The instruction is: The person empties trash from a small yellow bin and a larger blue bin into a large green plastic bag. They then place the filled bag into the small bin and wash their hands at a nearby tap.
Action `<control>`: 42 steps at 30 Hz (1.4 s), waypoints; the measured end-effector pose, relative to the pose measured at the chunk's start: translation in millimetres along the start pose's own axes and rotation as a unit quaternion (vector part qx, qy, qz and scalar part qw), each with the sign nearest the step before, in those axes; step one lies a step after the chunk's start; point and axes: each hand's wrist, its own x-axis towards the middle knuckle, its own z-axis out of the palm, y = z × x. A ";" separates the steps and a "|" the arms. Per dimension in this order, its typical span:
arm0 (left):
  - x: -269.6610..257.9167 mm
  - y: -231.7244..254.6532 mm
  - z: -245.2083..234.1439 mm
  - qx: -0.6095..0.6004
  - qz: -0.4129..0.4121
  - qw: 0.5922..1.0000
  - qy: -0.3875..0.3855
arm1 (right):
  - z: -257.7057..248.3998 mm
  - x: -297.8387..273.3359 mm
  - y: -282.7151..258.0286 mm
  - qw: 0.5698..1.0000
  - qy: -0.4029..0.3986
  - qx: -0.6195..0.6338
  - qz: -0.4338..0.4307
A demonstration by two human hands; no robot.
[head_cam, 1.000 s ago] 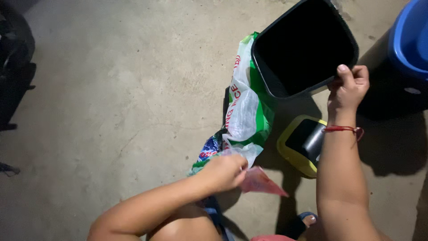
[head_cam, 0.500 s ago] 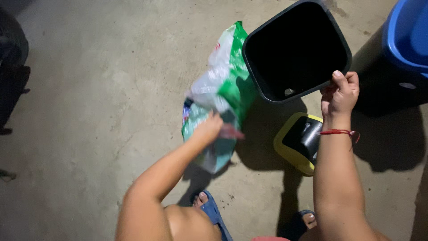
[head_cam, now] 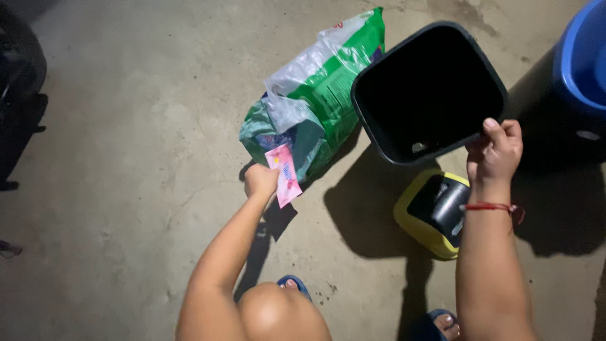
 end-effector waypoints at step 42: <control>-38.1 256.3 174.8 0.107 0.509 0.854 0.002 | 63.1 -47.1 -6.8 0.975 -0.141 -0.074 0.154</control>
